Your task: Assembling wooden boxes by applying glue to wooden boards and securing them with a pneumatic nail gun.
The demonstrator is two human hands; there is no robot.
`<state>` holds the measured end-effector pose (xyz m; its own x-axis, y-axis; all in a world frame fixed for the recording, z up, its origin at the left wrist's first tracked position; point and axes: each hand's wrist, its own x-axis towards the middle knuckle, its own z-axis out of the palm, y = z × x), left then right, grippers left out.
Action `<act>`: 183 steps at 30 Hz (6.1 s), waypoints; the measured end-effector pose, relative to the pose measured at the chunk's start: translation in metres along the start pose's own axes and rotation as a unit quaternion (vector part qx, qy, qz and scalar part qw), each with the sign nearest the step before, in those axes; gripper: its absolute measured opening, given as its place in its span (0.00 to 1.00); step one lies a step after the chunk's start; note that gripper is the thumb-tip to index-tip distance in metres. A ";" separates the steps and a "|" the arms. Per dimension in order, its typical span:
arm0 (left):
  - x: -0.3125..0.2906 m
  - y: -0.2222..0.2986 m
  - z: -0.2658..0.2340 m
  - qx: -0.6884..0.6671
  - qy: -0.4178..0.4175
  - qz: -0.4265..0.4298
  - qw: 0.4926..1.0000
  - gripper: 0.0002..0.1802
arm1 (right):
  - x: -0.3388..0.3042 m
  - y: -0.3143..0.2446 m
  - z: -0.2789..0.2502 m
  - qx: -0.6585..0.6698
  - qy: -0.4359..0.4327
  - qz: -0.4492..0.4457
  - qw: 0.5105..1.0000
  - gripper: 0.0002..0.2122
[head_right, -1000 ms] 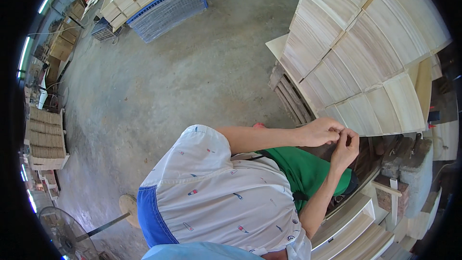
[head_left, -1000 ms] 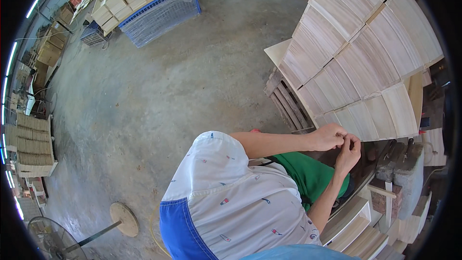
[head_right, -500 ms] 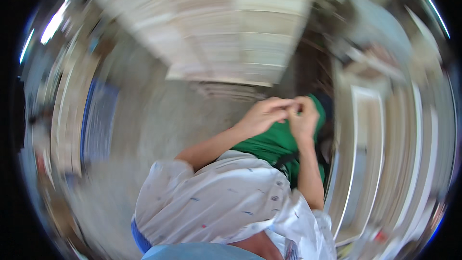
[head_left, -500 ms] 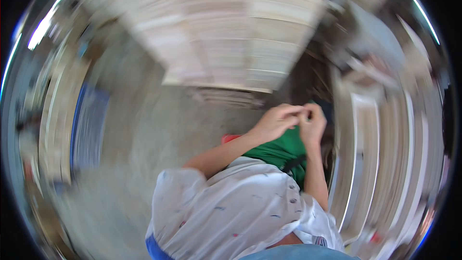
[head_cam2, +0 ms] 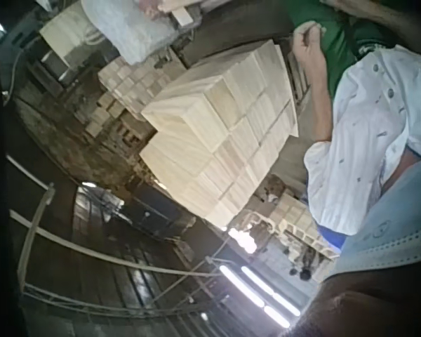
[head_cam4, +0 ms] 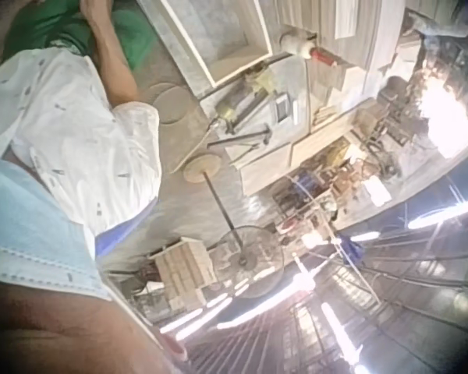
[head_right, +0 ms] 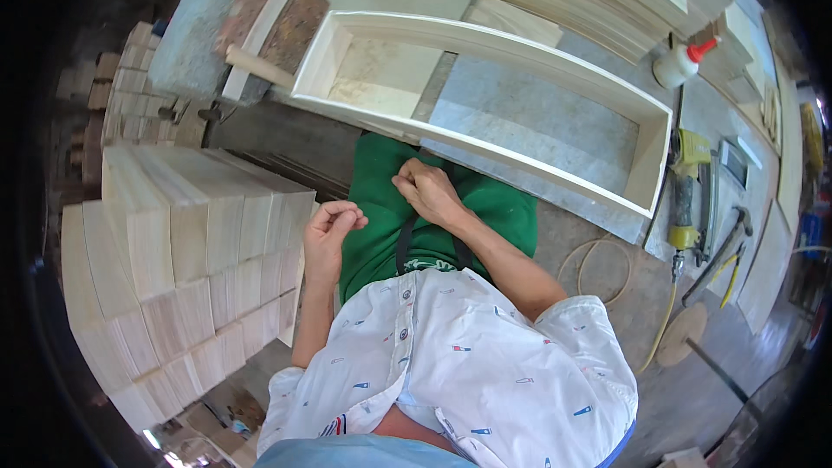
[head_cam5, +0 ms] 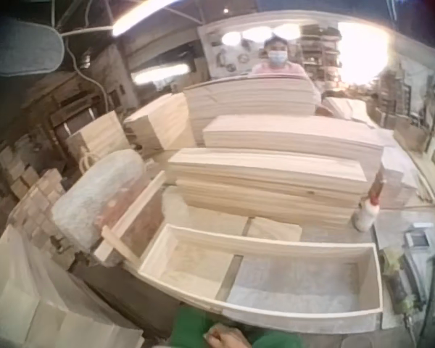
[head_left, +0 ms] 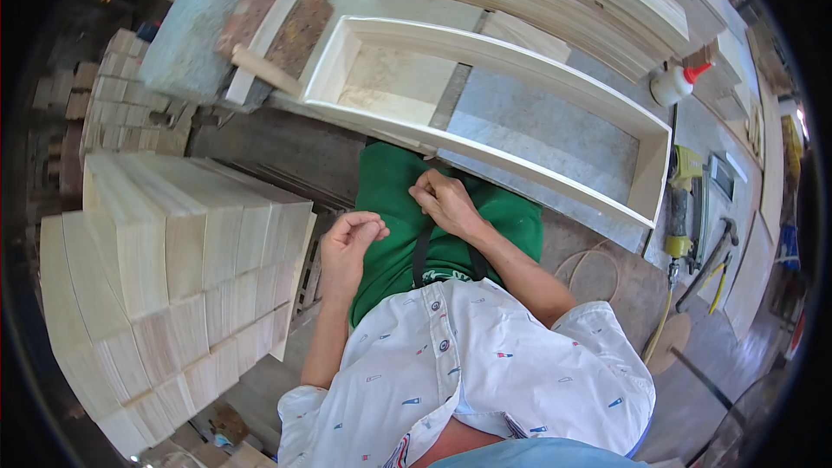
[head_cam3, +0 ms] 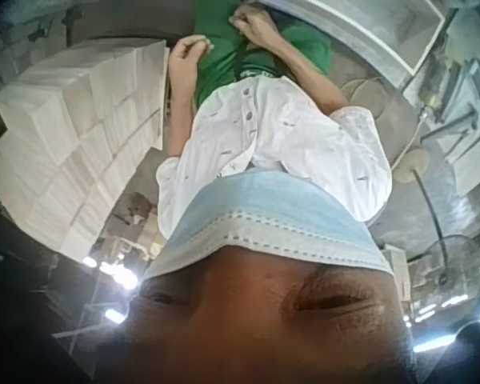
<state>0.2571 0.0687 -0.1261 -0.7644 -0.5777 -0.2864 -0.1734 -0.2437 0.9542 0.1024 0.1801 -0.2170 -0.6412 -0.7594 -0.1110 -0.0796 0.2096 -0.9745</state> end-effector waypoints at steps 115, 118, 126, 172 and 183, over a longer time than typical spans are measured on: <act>0.230 0.174 -0.002 0.262 -0.047 0.324 0.908 0.25 | -0.153 -0.130 -0.313 -0.163 0.505 0.079 0.844 0.10; 0.291 0.214 0.018 0.245 -0.038 0.344 0.906 0.25 | -0.102 -0.147 -0.348 -0.132 0.504 -0.014 0.853 0.10; 0.471 0.234 0.055 0.239 -0.097 0.294 0.920 0.27 | 0.013 -0.134 -0.408 -0.149 0.491 0.042 0.857 0.10; 0.305 0.210 -0.034 0.190 -0.028 0.301 0.934 0.24 | -0.133 -0.139 -0.322 0.007 0.503 0.053 0.862 0.10; 0.240 0.078 -0.069 0.156 -0.071 0.131 0.976 0.23 | -0.188 -0.033 -0.256 -0.065 0.452 0.114 0.882 0.08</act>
<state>0.1036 -0.1426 -0.1267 -0.8824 -0.4692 -0.0350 -0.1243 0.1607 0.9791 0.0303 0.4734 -0.1136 -0.9940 0.1005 -0.0435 0.0810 0.4072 -0.9097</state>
